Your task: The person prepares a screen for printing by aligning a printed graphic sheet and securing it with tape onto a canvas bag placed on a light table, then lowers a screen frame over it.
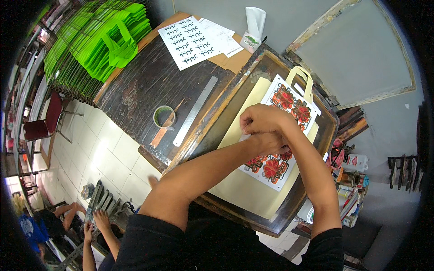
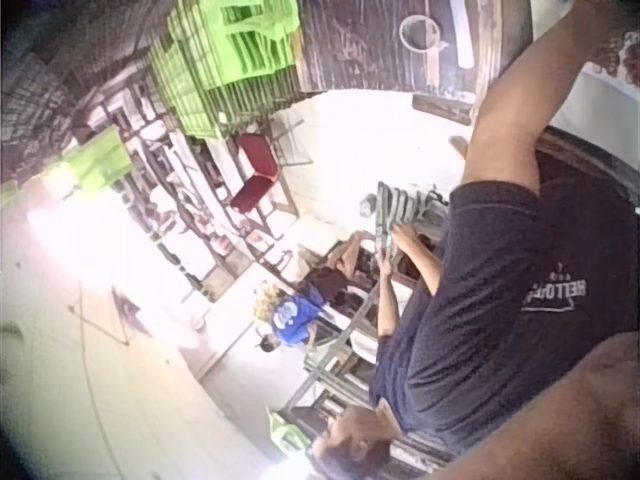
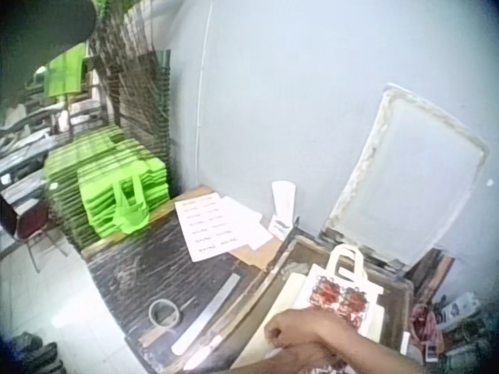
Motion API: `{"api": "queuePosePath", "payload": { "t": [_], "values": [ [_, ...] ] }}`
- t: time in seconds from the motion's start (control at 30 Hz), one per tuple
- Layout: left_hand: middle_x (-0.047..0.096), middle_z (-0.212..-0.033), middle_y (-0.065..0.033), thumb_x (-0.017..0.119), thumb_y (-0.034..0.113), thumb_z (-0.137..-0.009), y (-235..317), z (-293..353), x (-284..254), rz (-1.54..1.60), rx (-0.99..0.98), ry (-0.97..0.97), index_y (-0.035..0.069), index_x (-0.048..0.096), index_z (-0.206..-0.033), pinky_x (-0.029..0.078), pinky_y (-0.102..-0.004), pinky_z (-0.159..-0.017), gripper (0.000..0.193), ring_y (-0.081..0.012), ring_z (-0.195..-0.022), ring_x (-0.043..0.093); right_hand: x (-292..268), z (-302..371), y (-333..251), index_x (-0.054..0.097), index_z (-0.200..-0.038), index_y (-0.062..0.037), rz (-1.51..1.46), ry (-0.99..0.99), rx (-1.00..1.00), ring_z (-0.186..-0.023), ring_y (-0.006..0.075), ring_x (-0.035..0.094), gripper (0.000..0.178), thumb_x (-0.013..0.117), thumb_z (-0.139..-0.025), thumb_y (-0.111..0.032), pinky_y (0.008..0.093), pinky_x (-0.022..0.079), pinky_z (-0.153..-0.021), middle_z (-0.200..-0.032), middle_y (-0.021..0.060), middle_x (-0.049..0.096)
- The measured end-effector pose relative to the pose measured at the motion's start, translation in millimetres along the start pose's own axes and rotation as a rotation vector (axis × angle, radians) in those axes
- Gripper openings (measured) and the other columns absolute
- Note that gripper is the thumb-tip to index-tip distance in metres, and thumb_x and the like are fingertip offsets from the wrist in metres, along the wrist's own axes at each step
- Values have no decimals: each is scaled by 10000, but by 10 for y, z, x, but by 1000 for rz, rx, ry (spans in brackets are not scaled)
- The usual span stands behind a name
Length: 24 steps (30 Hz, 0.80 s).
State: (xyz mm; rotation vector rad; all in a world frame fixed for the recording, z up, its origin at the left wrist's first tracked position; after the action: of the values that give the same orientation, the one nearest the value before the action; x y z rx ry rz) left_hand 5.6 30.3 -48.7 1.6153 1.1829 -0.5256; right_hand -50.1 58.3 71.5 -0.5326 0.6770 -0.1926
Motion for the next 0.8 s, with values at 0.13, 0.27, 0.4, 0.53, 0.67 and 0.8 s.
{"api": "queuePosePath", "payload": {
  "t": [0.13, 0.27, 0.4, 0.53, 0.67, 0.8],
  "values": [
    [517, -1547, -113, 481, 440, -1039, -2, 27, 34, 13, 12, 96, 129, 510, -1496, 255, -451, -1258, 553, -274, -1479, 422, 58, 2, -21, 751, -888, -46, 76, 49, 5, -843, 246, 723, 166, 769, -772, -164, 370, 562, -766, -890, 108, 753],
    [473, -1569, -136, 479, 456, -1032, 21, 58, -13, 9, 7, 51, 140, 481, -1515, 240, -485, -1257, 576, -323, -1488, 382, 131, 17, -29, 744, -870, -44, 140, 130, -5, -847, 270, 712, 161, 780, -769, -164, 388, 557, -764, -886, 115, 728],
    [429, -1590, -159, 477, 471, -1026, 75, 54, -157, -31, -16, -66, 151, 452, -1534, 224, -519, -1257, 601, -372, -1496, 341, 171, 29, -50, 715, -839, -35, 179, 185, -1, -859, 303, 703, 176, 796, -756, -167, 419, 551, -773, -880, 119, 706],
    [386, -1612, -182, 474, 487, -1020, 137, 37, -344, -54, -49, -208, 162, 422, -1553, 208, -553, -1256, 626, -421, -1505, 301, 108, 36, -81, 622, -921, -37, 191, 216, 45, -863, 347, 694, 347, 855, -711, -184, 449, 533, -752, -869, 141, 694],
    [290, -1657, -240, 489, 515, -998, 108, 69, -275, -182, 11, -210, 179, 356, -1597, 173, -632, -1254, 700, -530, -1525, 208, 30, 35, -114, 535, -998, -50, 163, 211, 37, -863, 375, 686, 519, 905, -669, -205, 474, 510, -729, -847, 155, 684],
    [280, -1660, -240, 512, 506, -988, 111, 67, -321, -41, -37, -177, 160, 347, -1601, 166, -635, -1254, 723, -520, -1535, 192, 65, 18, 40, 553, -994, -50, 130, 253, -44, -856, 372, 685, 502, 905, -688, -236, 475, 508, -732, -837, 157, 686]
  ]
}}
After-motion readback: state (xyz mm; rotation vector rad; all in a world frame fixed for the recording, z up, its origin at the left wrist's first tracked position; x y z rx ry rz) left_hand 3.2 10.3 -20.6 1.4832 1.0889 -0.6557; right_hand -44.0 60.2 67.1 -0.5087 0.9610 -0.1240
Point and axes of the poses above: each hand's wrist, its own z-axis away from the middle knuckle, its own x-axis out of the palm, y = z × x, the point moved 1 cm from there along -z, towards the middle knuckle
